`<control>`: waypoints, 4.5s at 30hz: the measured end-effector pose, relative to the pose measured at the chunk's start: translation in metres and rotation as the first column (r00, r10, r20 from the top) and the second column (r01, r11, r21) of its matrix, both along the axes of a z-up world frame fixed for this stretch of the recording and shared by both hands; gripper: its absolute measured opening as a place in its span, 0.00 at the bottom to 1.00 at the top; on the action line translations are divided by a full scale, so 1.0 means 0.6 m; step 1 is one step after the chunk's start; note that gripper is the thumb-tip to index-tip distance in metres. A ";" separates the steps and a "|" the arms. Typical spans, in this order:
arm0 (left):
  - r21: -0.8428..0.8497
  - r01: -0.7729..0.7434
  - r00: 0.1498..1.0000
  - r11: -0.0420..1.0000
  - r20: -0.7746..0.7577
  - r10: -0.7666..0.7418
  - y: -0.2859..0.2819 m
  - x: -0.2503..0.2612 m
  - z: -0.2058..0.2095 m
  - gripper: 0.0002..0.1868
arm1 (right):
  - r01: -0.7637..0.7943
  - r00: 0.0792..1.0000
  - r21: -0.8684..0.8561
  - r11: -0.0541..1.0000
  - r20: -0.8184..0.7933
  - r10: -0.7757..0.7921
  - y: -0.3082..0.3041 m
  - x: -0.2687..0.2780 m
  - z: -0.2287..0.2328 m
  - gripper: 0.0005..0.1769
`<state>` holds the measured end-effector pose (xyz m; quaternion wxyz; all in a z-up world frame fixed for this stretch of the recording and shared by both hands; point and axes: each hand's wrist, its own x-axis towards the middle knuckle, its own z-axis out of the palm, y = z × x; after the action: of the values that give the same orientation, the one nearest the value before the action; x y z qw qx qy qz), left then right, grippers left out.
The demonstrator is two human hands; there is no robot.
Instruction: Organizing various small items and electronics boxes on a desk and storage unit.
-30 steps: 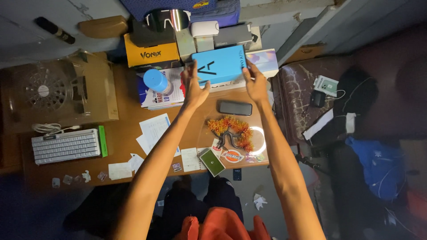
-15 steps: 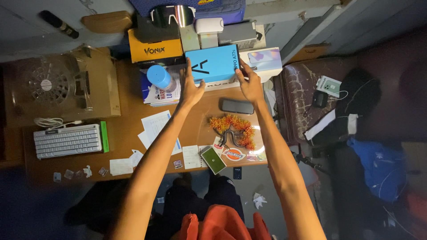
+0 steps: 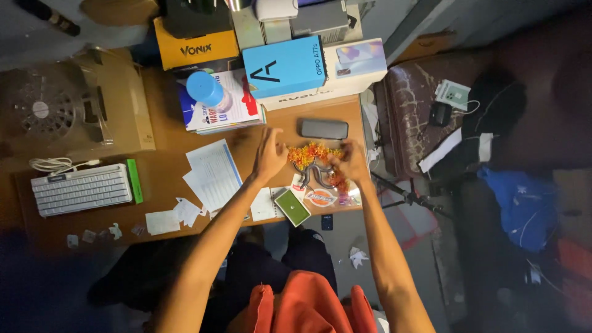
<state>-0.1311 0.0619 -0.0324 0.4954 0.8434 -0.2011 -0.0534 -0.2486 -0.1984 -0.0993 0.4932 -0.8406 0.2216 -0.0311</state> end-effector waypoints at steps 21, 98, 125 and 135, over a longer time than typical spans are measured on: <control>0.268 0.105 0.967 0.958 -0.252 -0.036 0.092 -0.203 -0.209 0.41 | 0.186 0.970 0.190 0.964 -0.193 -0.149 0.072 -0.057 0.046 0.33; -0.747 -0.609 0.361 0.269 -0.562 -0.744 -0.024 0.065 0.212 0.50 | -0.425 0.760 0.139 0.895 0.592 0.268 0.010 0.132 0.526 0.52; -0.707 -0.602 0.421 0.371 -0.676 -0.605 -0.010 0.005 0.097 0.30 | 0.018 0.851 0.945 0.326 0.157 -0.501 0.182 0.120 0.182 0.13; -0.693 -0.587 0.423 0.418 -0.703 -0.572 -0.013 0.010 0.081 0.33 | -0.064 0.853 0.927 0.371 0.244 -0.462 0.170 0.125 0.205 0.14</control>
<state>-0.1254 0.0539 0.0159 0.8845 0.2524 0.1116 -0.3762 -0.1736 -0.0962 0.0236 0.8997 -0.3609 0.1794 -0.1675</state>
